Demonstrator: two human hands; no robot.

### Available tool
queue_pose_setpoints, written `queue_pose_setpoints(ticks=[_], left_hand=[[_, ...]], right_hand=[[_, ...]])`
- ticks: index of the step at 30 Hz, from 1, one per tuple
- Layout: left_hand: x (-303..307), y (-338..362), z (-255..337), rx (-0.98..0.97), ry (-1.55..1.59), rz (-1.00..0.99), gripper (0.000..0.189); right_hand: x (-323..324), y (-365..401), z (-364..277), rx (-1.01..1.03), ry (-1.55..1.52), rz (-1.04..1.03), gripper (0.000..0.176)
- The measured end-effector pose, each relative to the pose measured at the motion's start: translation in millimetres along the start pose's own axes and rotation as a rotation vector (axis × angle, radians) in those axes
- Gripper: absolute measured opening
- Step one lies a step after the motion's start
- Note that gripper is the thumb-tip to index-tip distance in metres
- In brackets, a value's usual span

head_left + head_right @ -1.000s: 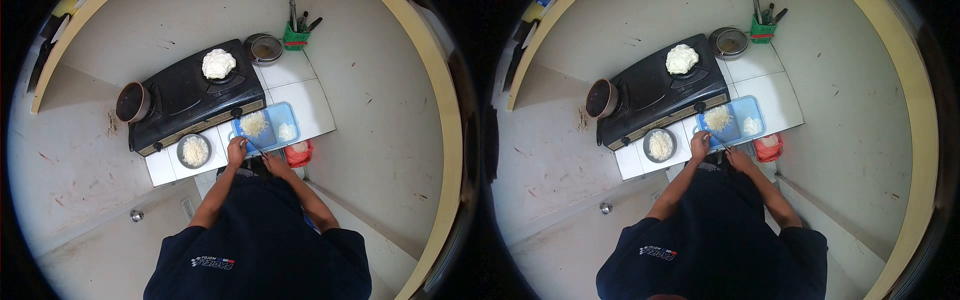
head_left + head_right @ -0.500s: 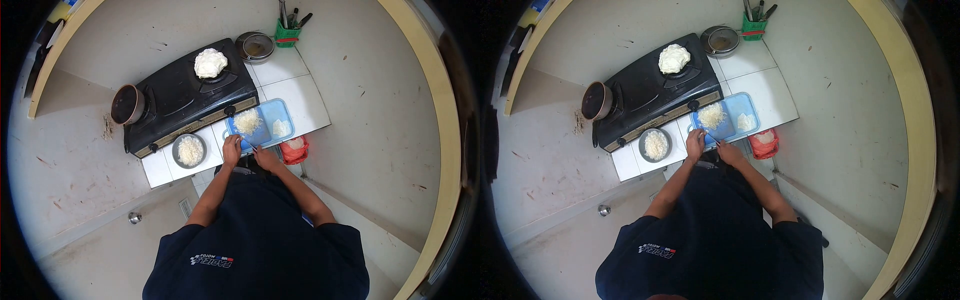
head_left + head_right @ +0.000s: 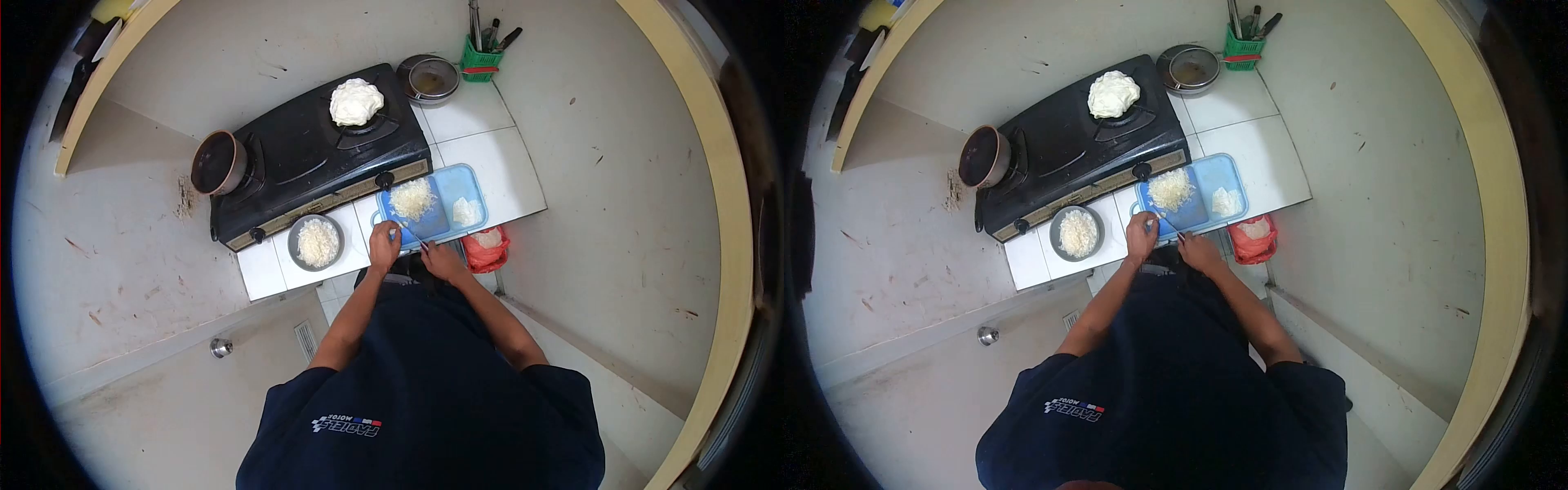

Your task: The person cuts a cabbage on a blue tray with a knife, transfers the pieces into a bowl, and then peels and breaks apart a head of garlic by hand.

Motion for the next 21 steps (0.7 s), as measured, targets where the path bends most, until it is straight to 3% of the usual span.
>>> queue_pose_setpoints(ticks=[8,21], left_hand=[[-1,-2,0,0.119,0.06,-0.012,0.006],[-1,-5,-3,0.143,0.072,0.011,0.011]], right_hand=[[-1,0,4,-0.004,-0.018,-0.004,0.037],[4,10,-1,0.096,-0.043,0.089,0.036]])
Point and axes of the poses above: each hand's wrist, its own y-axis away from the middle knuckle, its own x-axis out of the back of the hand, z = x × y, the point moved 1 cm from there along -y, towards the middle knuckle, and after that the axes turned 4 degrees about z, right-handed, at the moved point
